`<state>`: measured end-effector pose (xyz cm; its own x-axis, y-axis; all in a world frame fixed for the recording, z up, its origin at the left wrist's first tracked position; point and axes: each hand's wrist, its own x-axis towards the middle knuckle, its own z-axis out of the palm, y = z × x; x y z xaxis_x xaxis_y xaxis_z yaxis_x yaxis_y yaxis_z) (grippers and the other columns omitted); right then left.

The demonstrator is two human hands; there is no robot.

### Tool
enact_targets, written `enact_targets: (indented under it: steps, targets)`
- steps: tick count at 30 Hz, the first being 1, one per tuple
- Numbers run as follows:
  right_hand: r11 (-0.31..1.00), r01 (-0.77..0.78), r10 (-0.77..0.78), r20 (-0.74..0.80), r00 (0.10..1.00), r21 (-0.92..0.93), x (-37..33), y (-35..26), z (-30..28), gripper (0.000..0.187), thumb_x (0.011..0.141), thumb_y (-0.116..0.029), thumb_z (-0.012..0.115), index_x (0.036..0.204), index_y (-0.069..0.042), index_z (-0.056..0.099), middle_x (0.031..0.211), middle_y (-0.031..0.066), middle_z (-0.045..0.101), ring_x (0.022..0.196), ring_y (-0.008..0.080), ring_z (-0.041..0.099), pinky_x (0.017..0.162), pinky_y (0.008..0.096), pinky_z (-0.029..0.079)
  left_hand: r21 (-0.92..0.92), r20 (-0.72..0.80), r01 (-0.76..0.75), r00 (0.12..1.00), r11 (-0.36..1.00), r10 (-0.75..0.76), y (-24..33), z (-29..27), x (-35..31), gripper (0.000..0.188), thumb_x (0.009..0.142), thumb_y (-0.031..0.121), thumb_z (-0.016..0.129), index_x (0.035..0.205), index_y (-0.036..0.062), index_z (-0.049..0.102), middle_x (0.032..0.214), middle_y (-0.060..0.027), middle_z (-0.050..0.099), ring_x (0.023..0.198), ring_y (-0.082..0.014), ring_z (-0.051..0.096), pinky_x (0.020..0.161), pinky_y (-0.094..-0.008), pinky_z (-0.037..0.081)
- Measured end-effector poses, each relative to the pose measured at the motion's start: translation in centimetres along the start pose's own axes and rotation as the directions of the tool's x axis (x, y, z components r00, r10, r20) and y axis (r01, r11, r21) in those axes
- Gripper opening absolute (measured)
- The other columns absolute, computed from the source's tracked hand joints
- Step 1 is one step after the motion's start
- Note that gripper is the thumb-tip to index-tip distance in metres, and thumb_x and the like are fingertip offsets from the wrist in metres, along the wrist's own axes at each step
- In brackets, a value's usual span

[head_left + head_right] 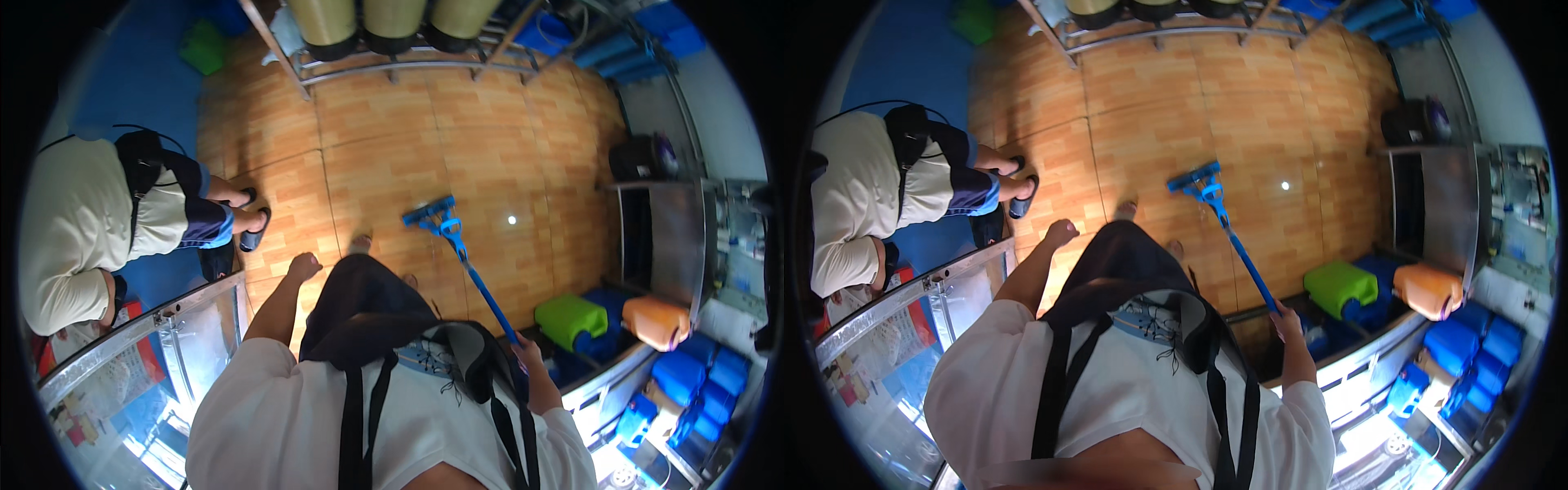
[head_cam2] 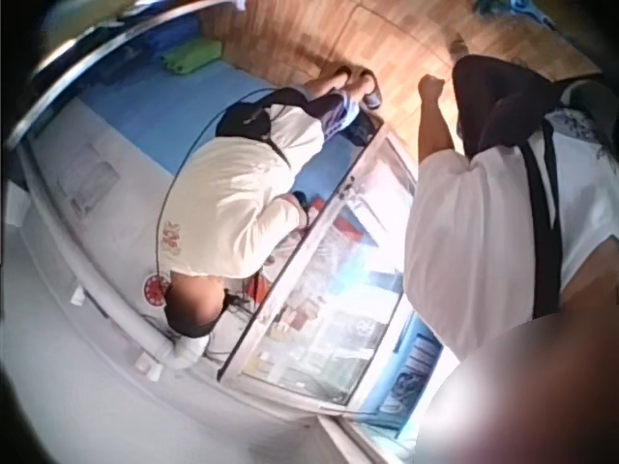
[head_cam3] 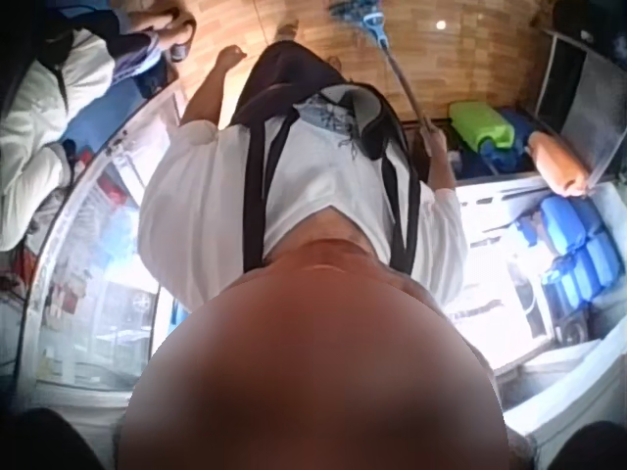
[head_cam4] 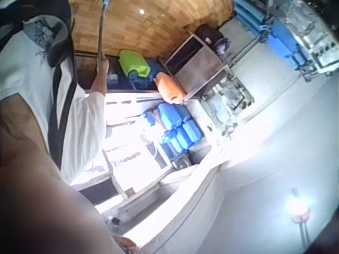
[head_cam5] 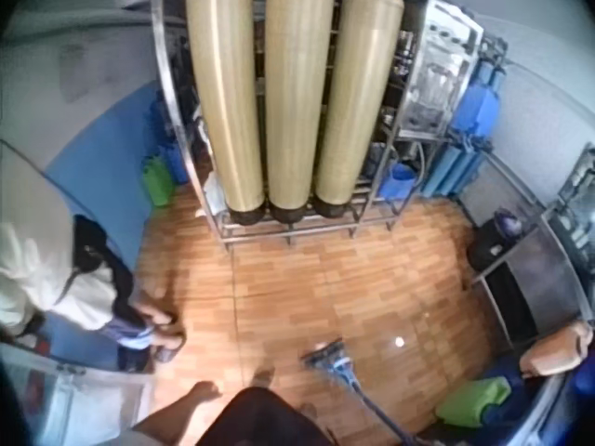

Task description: The person mops a tiled floor using a blue mop, moving back and forth across the room. They navigate around large water tanks and containers, briefly exit the room, and continue mopping the interior area.

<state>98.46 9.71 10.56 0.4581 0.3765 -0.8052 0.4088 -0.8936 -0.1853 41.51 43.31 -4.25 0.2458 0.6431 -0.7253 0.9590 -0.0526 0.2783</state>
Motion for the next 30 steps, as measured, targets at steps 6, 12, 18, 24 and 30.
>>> enact_targets:
  steps: [6,12,18,24,30]
  targets:
    - [0.878,-0.393,0.417,0.034,0.908,-0.272,-12.0,19.2,-4.9,0.048,0.071,-0.031,0.067,0.117,-0.031,0.056,0.098,0.0115,0.064,0.094,0.0265,0.061,0.081,0.0370,0.048,-0.120,-0.031,-0.128,0.992,0.984,0.125,8.3,2.6,0.1,0.029,0.070,0.035,0.064,0.079,0.0070,0.065,0.088,-0.0144,0.063,0.086,-0.0289,0.060,0.074,-0.0383,0.047]
    - [0.732,-0.362,0.502,0.097,0.860,-0.577,-7.3,18.1,-11.2,0.046,0.069,-0.028,0.066,0.115,-0.031,0.058,0.095,0.0092,0.065,0.084,0.0250,0.064,0.071,0.0348,0.052,-0.130,0.005,-0.134,0.991,0.982,0.136,11.5,4.2,0.7,0.029,0.068,0.034,0.066,0.078,0.0068,0.065,0.082,-0.0127,0.064,0.083,-0.0288,0.061,0.074,-0.0380,0.048]
    - [0.460,-0.108,0.442,0.121,0.889,-0.881,7.3,-4.0,-19.8,0.033,0.062,-0.025,0.076,0.092,-0.012,0.068,0.096,0.0081,0.066,0.090,0.0263,0.062,0.079,0.0389,0.049,-0.038,-0.009,-0.078,0.997,0.996,0.078,8.7,3.6,2.8,0.031,0.067,0.036,0.066,0.075,0.0064,0.065,0.078,-0.0149,0.064,0.077,-0.0310,0.061,0.070,-0.0397,0.049]
    - [0.355,0.075,0.277,0.181,0.943,-0.932,8.1,-28.3,-31.3,0.030,0.068,-0.028,0.071,0.095,-0.016,0.068,0.090,0.0060,0.066,0.081,0.0212,0.063,0.071,0.0373,0.050,-0.136,0.147,0.164,0.979,0.977,-0.144,6.4,2.0,9.5,0.033,0.065,0.036,0.068,0.077,0.0054,0.064,0.079,-0.0141,0.064,0.077,-0.0277,0.062,0.069,-0.0363,0.049]
    - [0.632,0.084,-0.038,0.078,0.996,-0.770,7.3,-39.0,-38.0,0.029,0.073,-0.016,0.060,0.100,-0.019,0.067,0.072,0.0065,0.062,0.053,0.0179,0.057,0.045,0.0307,0.045,-0.383,-0.049,-0.020,0.999,0.924,0.001,14.1,-5.1,16.8,0.023,0.072,0.023,0.069,0.078,0.0026,0.061,0.065,-0.0080,0.060,0.055,-0.0173,0.057,0.052,-0.0307,0.047]
